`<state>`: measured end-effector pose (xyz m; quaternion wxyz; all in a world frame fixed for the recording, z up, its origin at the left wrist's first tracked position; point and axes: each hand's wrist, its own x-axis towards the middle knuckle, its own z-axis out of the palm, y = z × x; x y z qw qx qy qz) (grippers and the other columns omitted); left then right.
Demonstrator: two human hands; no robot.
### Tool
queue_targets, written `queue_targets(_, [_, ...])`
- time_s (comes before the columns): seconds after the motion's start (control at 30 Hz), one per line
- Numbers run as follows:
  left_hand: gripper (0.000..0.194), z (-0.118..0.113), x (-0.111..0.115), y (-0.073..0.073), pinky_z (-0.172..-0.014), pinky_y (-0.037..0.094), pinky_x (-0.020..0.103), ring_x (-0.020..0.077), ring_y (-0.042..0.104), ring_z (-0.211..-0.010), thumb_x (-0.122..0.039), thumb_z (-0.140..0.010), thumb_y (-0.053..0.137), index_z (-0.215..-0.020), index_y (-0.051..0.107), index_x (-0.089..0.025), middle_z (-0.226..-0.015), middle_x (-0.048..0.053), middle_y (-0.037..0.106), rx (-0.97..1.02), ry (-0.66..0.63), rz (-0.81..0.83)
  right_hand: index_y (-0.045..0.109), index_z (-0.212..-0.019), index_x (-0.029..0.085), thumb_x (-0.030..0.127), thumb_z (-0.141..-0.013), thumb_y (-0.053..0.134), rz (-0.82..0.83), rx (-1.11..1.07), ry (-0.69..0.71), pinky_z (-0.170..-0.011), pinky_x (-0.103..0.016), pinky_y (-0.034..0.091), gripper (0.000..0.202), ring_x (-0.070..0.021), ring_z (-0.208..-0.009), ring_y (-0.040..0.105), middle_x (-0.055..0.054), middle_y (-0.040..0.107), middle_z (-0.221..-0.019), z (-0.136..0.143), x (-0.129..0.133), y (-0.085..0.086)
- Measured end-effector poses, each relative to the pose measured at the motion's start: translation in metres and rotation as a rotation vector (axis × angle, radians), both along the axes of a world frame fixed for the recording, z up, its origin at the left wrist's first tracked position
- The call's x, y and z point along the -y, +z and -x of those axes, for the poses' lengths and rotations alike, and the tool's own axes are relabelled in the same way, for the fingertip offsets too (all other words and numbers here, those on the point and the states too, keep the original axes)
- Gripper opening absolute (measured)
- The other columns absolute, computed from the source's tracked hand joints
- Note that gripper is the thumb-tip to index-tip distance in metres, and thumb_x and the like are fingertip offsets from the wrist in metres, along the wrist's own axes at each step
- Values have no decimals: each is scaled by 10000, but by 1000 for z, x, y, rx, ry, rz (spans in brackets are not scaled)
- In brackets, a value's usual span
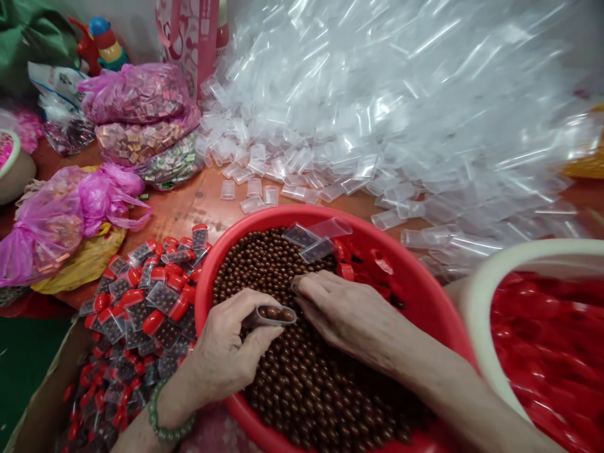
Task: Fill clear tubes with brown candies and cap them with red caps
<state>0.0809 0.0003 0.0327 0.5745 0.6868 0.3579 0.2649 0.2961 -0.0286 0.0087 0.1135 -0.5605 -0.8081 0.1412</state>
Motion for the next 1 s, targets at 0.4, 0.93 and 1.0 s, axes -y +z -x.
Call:
queue_targets(0.4, [140, 3, -8, 1, -820, 529, 243, 156, 670, -895, -190, -888, 621, -1000, 685, -138, -971, 65, 709, 72, -16, 201, 594, -1146, 220, 211, -944, 507, 449, -427, 71, -847, -337, 531, 221, -209, -957, 689, -69, 723, -1069, 3, -12, -3])
queue_targets(0.93, [184, 4, -8, -10, -818, 553, 245, 160, 697, -893, -248, -880, 634, -1040, 698, -185, -976, 46, 741, -39, 72, 172, 645, -951, 198, 233, -951, 478, 56, -93, -429, -723, -331, 551, 171, -201, -803, 674, -69, 705, -901, -57, 37, 15])
queue_targets(1.0, [180, 1, -6, -8, -789, 551, 240, 157, 692, -865, -251, -870, 637, -1027, 696, -183, -949, 44, 736, -30, 79, 202, 653, -960, 202, 217, -952, 474, 76, -32, -376, -776, -339, 540, 180, -203, -846, 664, -73, 699, -927, -52, 36, 10])
